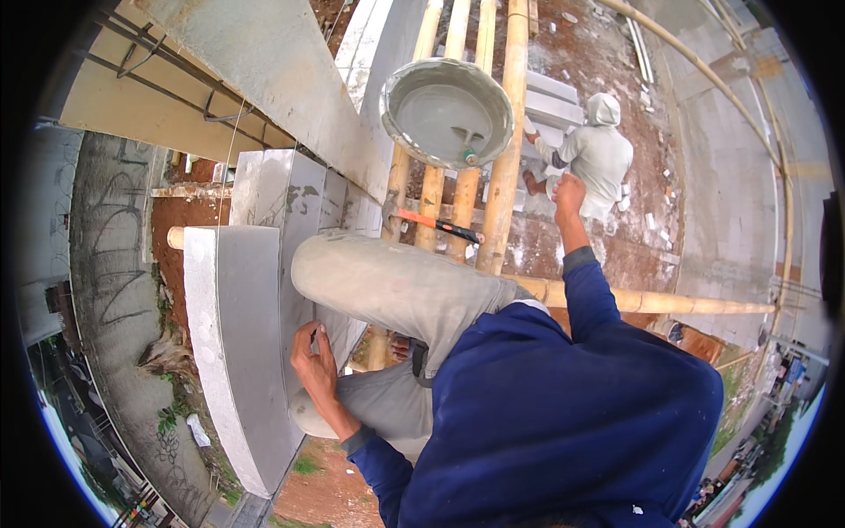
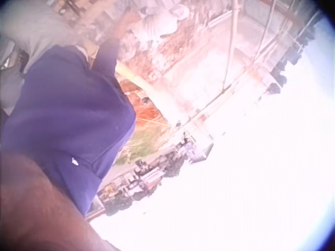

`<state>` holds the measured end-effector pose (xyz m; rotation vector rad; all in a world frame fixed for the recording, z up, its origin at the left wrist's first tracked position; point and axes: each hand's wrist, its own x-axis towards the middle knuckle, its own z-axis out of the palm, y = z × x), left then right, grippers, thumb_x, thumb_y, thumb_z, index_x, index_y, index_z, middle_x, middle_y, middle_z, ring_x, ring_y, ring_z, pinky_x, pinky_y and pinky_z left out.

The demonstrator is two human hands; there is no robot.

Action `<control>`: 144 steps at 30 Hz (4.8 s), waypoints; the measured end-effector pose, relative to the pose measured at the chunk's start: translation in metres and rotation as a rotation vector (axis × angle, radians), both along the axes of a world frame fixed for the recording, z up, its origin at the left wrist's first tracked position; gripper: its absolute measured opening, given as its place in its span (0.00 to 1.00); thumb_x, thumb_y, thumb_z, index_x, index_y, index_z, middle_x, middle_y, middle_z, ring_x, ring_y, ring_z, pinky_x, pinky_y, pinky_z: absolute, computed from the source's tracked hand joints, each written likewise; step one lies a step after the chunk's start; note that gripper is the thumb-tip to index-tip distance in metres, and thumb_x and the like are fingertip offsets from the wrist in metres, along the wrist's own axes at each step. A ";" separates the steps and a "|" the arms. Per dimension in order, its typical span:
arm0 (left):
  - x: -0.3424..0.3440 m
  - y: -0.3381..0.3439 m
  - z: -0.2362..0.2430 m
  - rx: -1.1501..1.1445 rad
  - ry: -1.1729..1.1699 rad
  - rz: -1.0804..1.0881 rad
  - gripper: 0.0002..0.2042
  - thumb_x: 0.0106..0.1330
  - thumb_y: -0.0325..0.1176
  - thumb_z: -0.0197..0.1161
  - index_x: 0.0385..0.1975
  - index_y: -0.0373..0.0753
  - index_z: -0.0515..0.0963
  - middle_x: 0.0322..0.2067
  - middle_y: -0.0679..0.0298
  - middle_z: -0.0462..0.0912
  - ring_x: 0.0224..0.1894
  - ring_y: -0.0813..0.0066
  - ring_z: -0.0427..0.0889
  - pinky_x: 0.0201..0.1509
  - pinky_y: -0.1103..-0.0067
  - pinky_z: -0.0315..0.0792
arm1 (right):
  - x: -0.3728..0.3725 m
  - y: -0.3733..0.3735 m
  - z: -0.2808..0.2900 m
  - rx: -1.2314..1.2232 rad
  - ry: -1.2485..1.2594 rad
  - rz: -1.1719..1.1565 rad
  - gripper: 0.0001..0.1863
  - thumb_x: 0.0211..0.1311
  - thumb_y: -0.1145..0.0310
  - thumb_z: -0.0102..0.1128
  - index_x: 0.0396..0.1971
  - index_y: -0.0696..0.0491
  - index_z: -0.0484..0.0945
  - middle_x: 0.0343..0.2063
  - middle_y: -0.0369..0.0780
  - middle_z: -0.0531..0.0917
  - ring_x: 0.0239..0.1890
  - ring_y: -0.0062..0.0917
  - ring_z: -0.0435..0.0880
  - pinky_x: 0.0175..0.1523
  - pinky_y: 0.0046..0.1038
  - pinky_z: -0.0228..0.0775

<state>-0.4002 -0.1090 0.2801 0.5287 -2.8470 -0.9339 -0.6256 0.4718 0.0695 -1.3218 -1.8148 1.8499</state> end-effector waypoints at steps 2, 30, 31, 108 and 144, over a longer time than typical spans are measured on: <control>-0.003 0.002 -0.010 0.016 -0.113 -0.003 0.10 0.75 0.27 0.67 0.49 0.29 0.86 0.47 0.44 0.91 0.48 0.46 0.90 0.54 0.62 0.82 | -0.001 0.010 -0.018 -0.031 -0.051 -0.015 0.14 0.79 0.58 0.61 0.49 0.55 0.80 0.34 0.37 0.83 0.25 0.21 0.80 0.26 0.29 0.73; 0.011 -0.017 -0.039 -0.034 -0.471 -0.046 0.19 0.73 0.38 0.70 0.55 0.30 0.86 0.48 0.41 0.91 0.50 0.43 0.91 0.55 0.60 0.82 | 0.139 0.062 -0.208 -0.411 -0.561 -0.017 0.13 0.81 0.55 0.52 0.41 0.48 0.78 0.27 0.38 0.83 0.22 0.29 0.80 0.27 0.39 0.73; 0.011 -0.017 -0.039 -0.045 -0.485 -0.039 0.19 0.73 0.38 0.70 0.54 0.30 0.86 0.48 0.41 0.91 0.50 0.43 0.91 0.55 0.60 0.83 | 0.144 0.062 -0.214 -0.425 -0.540 0.040 0.13 0.81 0.55 0.52 0.41 0.49 0.78 0.27 0.39 0.83 0.22 0.29 0.80 0.27 0.38 0.73; 0.011 -0.021 -0.037 0.090 -0.423 0.059 0.19 0.75 0.35 0.64 0.61 0.33 0.85 0.49 0.39 0.91 0.53 0.45 0.92 0.58 0.62 0.82 | 0.081 0.061 -0.131 -0.802 0.080 -0.315 0.39 0.80 0.41 0.53 0.81 0.48 0.63 0.67 0.43 0.82 0.57 0.38 0.84 0.56 0.40 0.77; 0.010 -0.027 0.116 0.387 0.036 0.090 0.19 0.82 0.41 0.65 0.63 0.35 0.84 0.51 0.55 0.93 0.53 0.67 0.91 0.59 0.71 0.82 | -0.033 0.119 -0.100 -0.932 0.319 0.190 0.20 0.78 0.73 0.62 0.67 0.49 0.79 0.37 0.34 0.82 0.31 0.23 0.73 0.44 0.31 0.71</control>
